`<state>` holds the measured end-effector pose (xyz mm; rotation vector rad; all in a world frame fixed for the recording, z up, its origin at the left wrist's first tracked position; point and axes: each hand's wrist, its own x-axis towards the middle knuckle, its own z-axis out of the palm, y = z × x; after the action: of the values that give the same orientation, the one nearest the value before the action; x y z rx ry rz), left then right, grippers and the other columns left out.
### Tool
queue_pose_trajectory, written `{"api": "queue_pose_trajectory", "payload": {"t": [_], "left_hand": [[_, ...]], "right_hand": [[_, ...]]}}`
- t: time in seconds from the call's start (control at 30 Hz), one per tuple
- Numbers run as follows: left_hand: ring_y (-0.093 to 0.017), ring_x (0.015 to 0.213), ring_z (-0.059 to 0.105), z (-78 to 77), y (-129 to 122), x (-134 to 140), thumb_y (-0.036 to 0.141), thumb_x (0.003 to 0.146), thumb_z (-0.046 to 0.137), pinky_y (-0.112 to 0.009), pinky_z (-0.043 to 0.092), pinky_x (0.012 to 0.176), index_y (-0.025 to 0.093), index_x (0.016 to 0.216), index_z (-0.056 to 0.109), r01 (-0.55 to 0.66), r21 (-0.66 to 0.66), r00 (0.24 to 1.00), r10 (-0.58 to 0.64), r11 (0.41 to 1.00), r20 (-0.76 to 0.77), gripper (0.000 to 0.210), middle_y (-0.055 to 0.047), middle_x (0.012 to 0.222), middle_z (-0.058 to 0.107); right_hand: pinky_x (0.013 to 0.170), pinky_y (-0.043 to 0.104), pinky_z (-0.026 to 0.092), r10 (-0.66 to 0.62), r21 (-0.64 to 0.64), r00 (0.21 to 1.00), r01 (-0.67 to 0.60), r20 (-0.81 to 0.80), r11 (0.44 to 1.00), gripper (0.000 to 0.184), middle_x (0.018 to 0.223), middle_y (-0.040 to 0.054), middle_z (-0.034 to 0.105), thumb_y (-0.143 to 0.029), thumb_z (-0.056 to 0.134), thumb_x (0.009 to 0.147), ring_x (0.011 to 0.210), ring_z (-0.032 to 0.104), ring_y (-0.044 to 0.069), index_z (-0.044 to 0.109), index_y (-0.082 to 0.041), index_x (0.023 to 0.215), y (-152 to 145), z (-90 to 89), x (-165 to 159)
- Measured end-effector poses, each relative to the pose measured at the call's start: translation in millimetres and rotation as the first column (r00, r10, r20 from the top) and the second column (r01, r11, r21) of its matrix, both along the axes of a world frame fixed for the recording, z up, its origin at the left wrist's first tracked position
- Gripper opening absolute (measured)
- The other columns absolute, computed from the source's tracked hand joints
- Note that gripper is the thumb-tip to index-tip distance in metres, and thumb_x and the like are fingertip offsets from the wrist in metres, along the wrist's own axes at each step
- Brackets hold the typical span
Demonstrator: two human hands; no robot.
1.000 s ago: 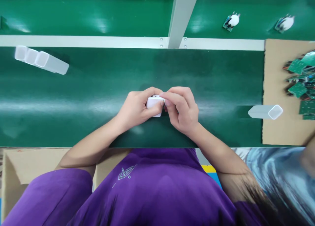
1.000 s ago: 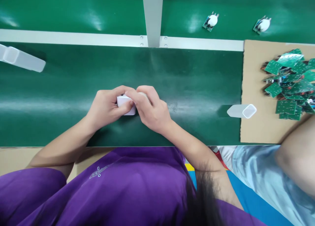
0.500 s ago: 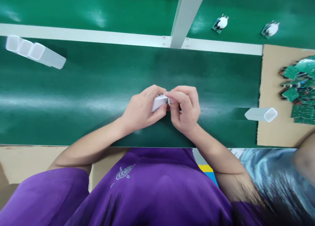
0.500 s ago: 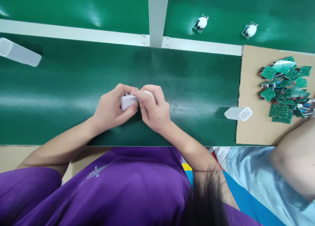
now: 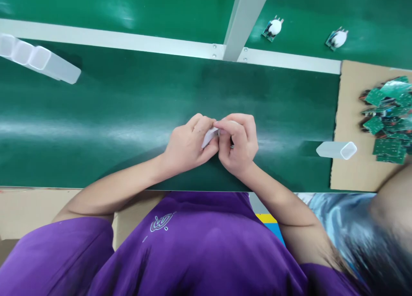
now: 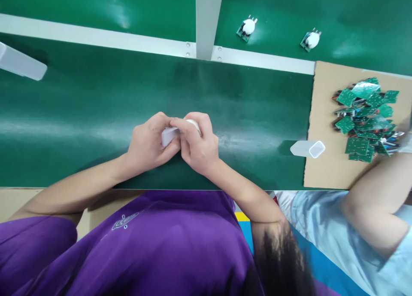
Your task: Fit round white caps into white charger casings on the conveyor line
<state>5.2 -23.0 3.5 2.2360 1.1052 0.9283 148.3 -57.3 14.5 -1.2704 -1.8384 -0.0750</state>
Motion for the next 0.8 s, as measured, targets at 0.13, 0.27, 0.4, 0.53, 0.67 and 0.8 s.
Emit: {"api": "queue_pose_trajectory", "payload": {"t": [0.13, 0.27, 0.4, 0.53, 0.67, 0.8], "left_hand": [[-0.015, 0.068, 0.061, -0.4, 4.0, 0.6, 0.033, 0.084, 0.056, -0.026, 0.042, 0.054, 0.020, 0.094, 0.057, -0.004, -0.079, 1.000, 0.006, 0.997, 0.028, 0.017, -0.003, 0.081, 0.063], [-0.013, 0.071, 0.063, 1.0, 9.4, -1.8, 0.035, 0.087, 0.053, -0.025, 0.049, 0.063, 0.022, 0.099, 0.050, 0.135, -0.287, 0.964, -0.059, 0.948, 0.258, 0.018, -0.001, 0.085, 0.066], [-0.014, 0.073, 0.065, -1.2, 12.1, -3.6, 0.043, 0.090, 0.050, -0.025, 0.051, 0.064, 0.023, 0.103, 0.045, 0.260, -0.423, 0.919, -0.088, 0.868, 0.384, 0.024, -0.001, 0.085, 0.067], [-0.013, 0.072, 0.063, -0.2, 12.7, -4.1, 0.042, 0.088, 0.052, -0.024, 0.050, 0.062, 0.024, 0.100, 0.047, 0.194, -0.375, 0.943, -0.067, 0.907, 0.325, 0.023, -0.001, 0.088, 0.066], [-0.012, 0.067, 0.060, 2.3, 12.6, -3.1, 0.033, 0.084, 0.054, -0.024, 0.048, 0.061, 0.023, 0.095, 0.049, 0.130, -0.247, 0.970, -0.071, 0.960, 0.233, 0.015, 0.000, 0.086, 0.064], [-0.012, 0.064, 0.058, -0.9, 11.5, -0.6, 0.028, 0.080, 0.055, -0.024, 0.045, 0.059, 0.021, 0.092, 0.048, 0.072, -0.130, 0.990, -0.055, 0.989, 0.127, 0.015, 0.001, 0.078, 0.061]], "right_hand": [[0.070, 0.026, 0.053, 0.013, -0.027, 1.000, -0.013, -0.006, 1.000, 0.015, 0.096, 0.0034, 0.057, -0.016, 0.041, 0.100, 0.085, 0.060, 0.015, 0.052, -0.024, 0.105, 5.0, -0.6, 0.8], [0.073, 0.027, 0.054, 0.043, -0.080, 0.978, -0.061, -0.206, 0.995, 0.008, 0.095, 0.0026, 0.059, -0.021, 0.040, 0.103, 0.083, 0.061, 0.013, 0.047, -0.023, 0.108, 8.7, 4.9, 1.4], [0.078, 0.028, 0.056, 0.040, -0.203, 0.954, -0.104, -0.296, 0.974, 0.014, 0.101, 0.0035, 0.060, -0.030, 0.035, 0.106, 0.081, 0.062, 0.012, 0.041, -0.022, 0.116, 8.4, 7.9, 2.3], [0.084, 0.030, 0.056, 0.068, -0.164, 0.964, -0.112, -0.257, 0.980, 0.014, 0.109, 0.0034, 0.061, -0.027, 0.036, 0.105, 0.096, 0.063, 0.014, 0.044, -0.023, 0.116, 9.2, 8.7, 4.2], [0.077, 0.027, 0.054, 0.107, -0.104, 0.984, -0.123, -0.142, 0.987, 0.015, 0.104, 0.0023, 0.061, -0.018, 0.039, 0.102, 0.097, 0.062, 0.015, 0.047, -0.023, 0.114, 9.4, 8.3, 6.8], [0.070, 0.026, 0.053, 0.065, -0.136, 0.998, -0.064, 0.004, 0.989, 0.015, 0.099, 0.0032, 0.059, -0.019, 0.039, 0.101, 0.090, 0.060, 0.015, 0.050, -0.023, 0.111, 4.5, 3.2, 6.9]]}}
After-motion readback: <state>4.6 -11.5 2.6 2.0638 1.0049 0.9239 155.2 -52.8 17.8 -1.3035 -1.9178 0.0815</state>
